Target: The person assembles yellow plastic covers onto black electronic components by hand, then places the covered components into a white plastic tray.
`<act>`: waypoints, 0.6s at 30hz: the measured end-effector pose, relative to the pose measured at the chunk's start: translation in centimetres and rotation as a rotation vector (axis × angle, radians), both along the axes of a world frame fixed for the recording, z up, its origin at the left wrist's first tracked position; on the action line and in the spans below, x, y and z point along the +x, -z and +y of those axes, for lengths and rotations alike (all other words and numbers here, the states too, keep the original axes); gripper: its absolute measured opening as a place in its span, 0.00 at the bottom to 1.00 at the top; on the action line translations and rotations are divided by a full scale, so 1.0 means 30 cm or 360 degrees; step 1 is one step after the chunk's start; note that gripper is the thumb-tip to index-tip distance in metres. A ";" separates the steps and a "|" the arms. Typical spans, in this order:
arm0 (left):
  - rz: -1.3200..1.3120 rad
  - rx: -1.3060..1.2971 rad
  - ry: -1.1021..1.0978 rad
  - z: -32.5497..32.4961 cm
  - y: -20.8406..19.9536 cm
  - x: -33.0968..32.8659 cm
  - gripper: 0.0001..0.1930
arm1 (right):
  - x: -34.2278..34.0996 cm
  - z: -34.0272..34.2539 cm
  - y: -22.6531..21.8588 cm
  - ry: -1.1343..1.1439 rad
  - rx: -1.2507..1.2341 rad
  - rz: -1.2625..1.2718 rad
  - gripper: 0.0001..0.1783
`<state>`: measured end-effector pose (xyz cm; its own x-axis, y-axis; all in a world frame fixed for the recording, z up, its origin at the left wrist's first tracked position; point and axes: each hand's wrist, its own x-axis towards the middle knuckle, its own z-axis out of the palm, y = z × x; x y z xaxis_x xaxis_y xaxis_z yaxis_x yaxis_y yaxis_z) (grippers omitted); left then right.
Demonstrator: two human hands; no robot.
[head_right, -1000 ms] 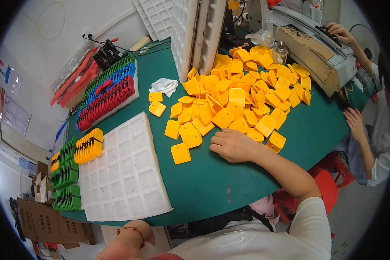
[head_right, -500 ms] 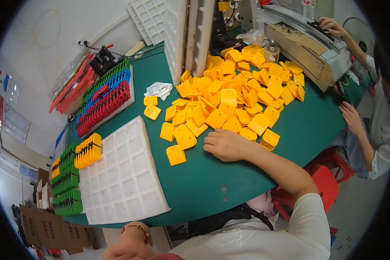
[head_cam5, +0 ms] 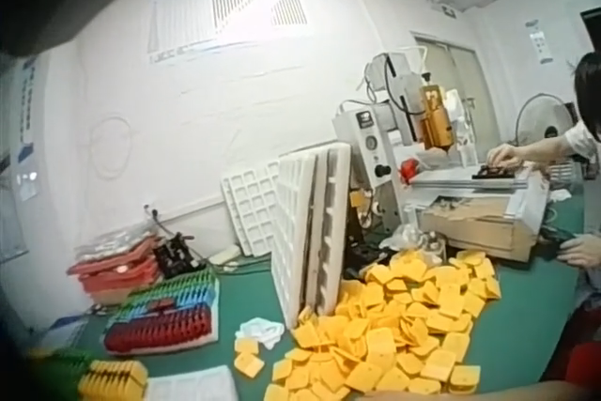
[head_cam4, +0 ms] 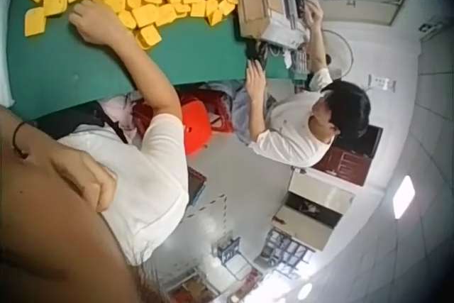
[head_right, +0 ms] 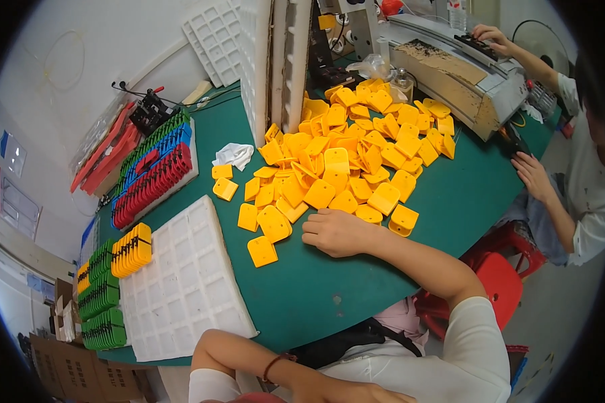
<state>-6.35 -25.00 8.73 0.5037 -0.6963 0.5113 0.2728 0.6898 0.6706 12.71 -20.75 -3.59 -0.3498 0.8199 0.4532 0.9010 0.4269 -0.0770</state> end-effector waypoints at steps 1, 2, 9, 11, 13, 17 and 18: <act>-0.0004 -0.0003 -0.0010 -0.019 0.000 0.007 0.16 | -0.004 0.005 -0.002 -0.0005 0.0003 0.0004 0.04; -0.0022 -0.0095 -0.0033 -0.038 -0.002 0.014 0.16 | -0.007 0.005 -0.001 0.0000 0.0002 0.0014 0.04; 0.0260 -0.0559 0.0136 -0.128 0.015 -0.013 0.20 | 0.001 0.008 -0.007 -0.0004 -0.0007 0.0011 0.04; 0.0284 -0.0595 0.0154 -0.140 0.016 -0.018 0.21 | 0.001 0.005 -0.007 0.0001 0.0006 0.0015 0.04; 0.0308 -0.0633 0.0177 -0.139 0.010 -0.013 0.22 | 0.004 0.006 -0.005 0.0004 0.0005 0.0020 0.04; 0.0536 -0.0565 0.0370 -0.124 0.015 -0.014 0.17 | 0.008 0.000 -0.001 0.0028 -0.0099 -0.0017 0.09; 0.0588 -0.0520 0.0388 -0.117 0.019 -0.019 0.15 | 0.009 0.000 -0.001 0.0027 -0.0104 -0.0021 0.09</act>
